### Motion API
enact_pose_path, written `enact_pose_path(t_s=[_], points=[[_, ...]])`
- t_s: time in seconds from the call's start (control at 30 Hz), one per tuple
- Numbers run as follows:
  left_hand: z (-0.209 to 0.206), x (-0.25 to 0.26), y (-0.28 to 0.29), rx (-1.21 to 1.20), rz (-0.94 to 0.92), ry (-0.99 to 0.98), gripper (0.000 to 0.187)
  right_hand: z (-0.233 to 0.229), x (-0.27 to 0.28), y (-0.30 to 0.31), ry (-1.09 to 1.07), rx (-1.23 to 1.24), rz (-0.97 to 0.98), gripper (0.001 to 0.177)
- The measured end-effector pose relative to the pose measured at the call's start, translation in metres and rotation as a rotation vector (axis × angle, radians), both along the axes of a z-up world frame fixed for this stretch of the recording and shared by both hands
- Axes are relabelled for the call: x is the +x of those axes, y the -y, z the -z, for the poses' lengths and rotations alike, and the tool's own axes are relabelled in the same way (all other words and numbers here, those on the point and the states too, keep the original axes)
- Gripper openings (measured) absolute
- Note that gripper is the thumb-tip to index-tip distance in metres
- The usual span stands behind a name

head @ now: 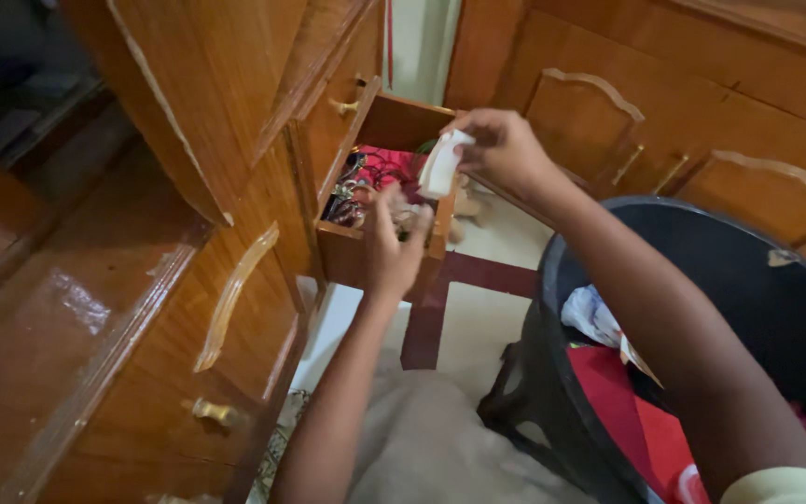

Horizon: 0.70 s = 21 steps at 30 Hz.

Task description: The person sorts various items including bangles, small packets, and pieces of cloth by picking them from multiple wooden drawers and placing them into a large black basin positioned on the floor.

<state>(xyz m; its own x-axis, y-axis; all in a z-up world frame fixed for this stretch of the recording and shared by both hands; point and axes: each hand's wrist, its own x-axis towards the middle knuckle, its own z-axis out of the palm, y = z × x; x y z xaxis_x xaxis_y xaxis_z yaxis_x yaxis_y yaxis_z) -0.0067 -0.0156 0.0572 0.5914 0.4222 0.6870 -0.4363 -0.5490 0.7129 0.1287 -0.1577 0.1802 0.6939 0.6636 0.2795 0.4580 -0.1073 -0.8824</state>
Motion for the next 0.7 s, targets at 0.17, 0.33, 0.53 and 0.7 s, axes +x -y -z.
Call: enact_pose_path(t_s=[0.17, 0.33, 0.53, 0.7], points=[[-0.035, 0.014, -0.009, 0.010, 0.060, 0.086, 0.024, 0.001, -0.014, 0.012, -0.015, -0.055, -0.143, 0.022], [-0.030, 0.016, -0.004, -0.634, 0.376, -0.045, 0.023, -0.002, -0.009, 0.049, 0.016, -0.032, 0.008, 0.020], [-0.004, 0.012, -0.027, -0.510, 0.248, -0.163, 0.022, -0.010, -0.006, 0.144, -0.004, 0.116, 0.147, 0.026], [-0.028, -0.002, -0.017, -0.396, 0.275, -0.322, 0.020, -0.015, -0.042, 0.221, 0.053, 0.079, 0.235, 0.025]])
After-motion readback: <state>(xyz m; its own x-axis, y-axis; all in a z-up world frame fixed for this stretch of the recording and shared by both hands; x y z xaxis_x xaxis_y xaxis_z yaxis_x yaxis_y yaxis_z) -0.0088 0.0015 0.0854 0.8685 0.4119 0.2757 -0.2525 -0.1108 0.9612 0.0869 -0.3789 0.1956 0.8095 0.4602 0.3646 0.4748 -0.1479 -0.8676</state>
